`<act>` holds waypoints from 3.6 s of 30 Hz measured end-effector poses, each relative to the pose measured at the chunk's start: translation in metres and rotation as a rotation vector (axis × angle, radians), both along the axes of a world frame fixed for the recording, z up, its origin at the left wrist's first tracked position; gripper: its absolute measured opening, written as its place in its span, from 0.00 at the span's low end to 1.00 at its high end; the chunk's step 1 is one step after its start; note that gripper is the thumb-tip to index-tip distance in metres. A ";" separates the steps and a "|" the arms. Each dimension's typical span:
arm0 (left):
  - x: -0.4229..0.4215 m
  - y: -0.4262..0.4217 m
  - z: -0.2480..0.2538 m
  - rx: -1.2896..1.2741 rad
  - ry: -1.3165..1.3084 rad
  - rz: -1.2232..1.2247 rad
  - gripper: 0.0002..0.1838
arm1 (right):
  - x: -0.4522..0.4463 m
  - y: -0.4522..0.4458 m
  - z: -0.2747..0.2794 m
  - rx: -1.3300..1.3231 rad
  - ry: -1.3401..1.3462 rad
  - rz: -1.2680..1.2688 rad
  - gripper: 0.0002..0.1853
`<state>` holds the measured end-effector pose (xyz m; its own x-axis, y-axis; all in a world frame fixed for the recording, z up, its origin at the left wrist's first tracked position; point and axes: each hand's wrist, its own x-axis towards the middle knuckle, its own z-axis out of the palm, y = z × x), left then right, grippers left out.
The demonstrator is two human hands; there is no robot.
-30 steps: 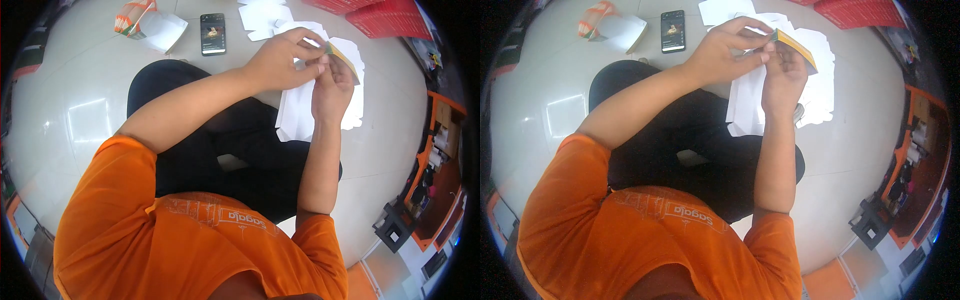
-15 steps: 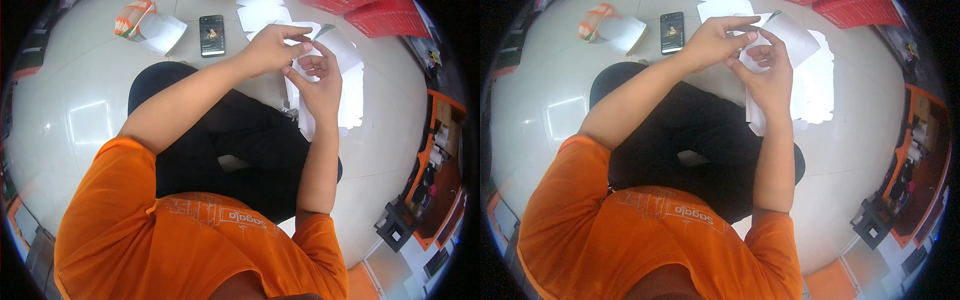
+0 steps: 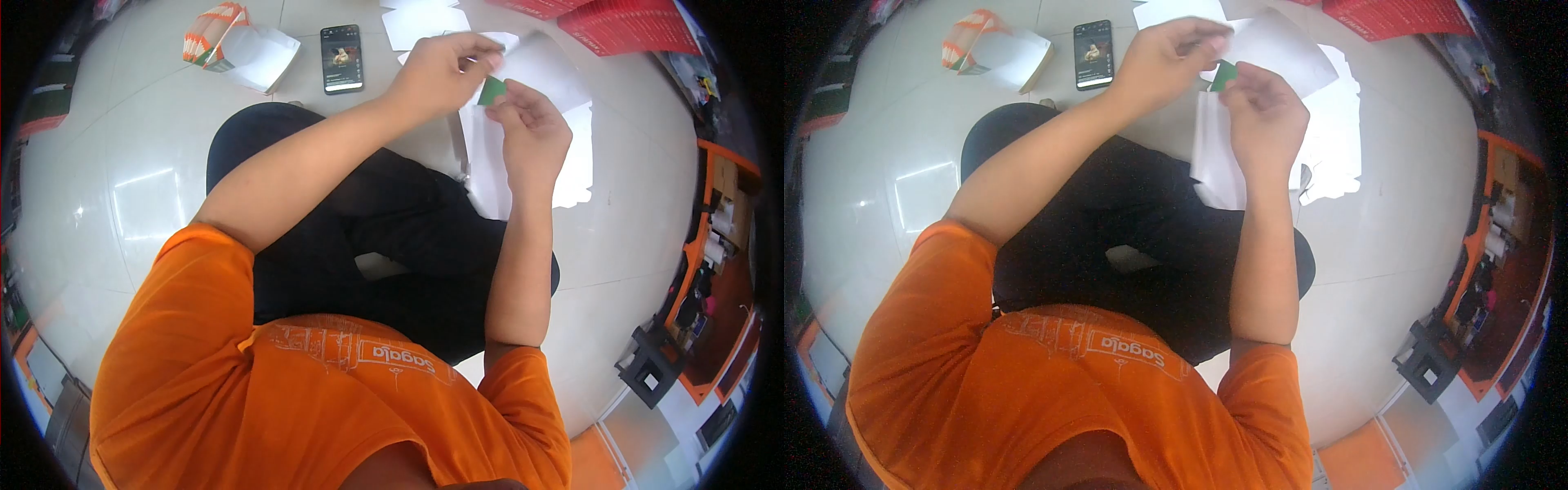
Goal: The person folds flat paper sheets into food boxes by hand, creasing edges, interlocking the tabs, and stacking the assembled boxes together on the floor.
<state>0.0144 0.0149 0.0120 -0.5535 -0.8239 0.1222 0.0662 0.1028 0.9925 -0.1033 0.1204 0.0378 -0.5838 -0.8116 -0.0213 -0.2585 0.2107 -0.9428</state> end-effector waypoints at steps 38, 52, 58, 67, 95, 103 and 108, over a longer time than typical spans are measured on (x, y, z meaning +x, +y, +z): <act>0.003 0.003 -0.006 0.052 0.115 -0.026 0.17 | 0.007 0.000 0.000 -0.082 -0.107 -0.025 0.14; 0.006 0.007 -0.005 -0.051 0.077 -0.092 0.14 | 0.006 0.000 0.000 -0.208 -0.245 -0.072 0.14; 0.005 0.011 -0.004 -0.211 0.074 -0.092 0.14 | 0.005 0.002 0.005 -0.190 -0.336 -0.122 0.13; 0.002 0.018 -0.003 -0.452 0.095 -0.036 0.17 | -0.002 0.005 0.012 -0.243 -0.473 -0.124 0.15; 0.006 0.011 -0.004 -0.140 0.122 -0.182 0.13 | 0.003 0.000 -0.004 -0.355 -0.383 -0.111 0.11; 0.002 0.009 -0.005 -0.212 0.086 -0.199 0.23 | 0.006 0.005 0.006 -0.361 0.535 -0.125 0.13; 0.004 0.007 -0.008 -0.155 -0.064 -0.296 0.35 | -0.027 0.015 -0.007 -0.297 0.993 -0.014 0.13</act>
<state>0.0185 0.0215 0.0038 -0.7766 -0.6004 0.1908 0.0536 0.2388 0.9696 -0.1302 0.1349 0.0312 -0.2383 -0.6987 0.6746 -0.9471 0.0134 -0.3206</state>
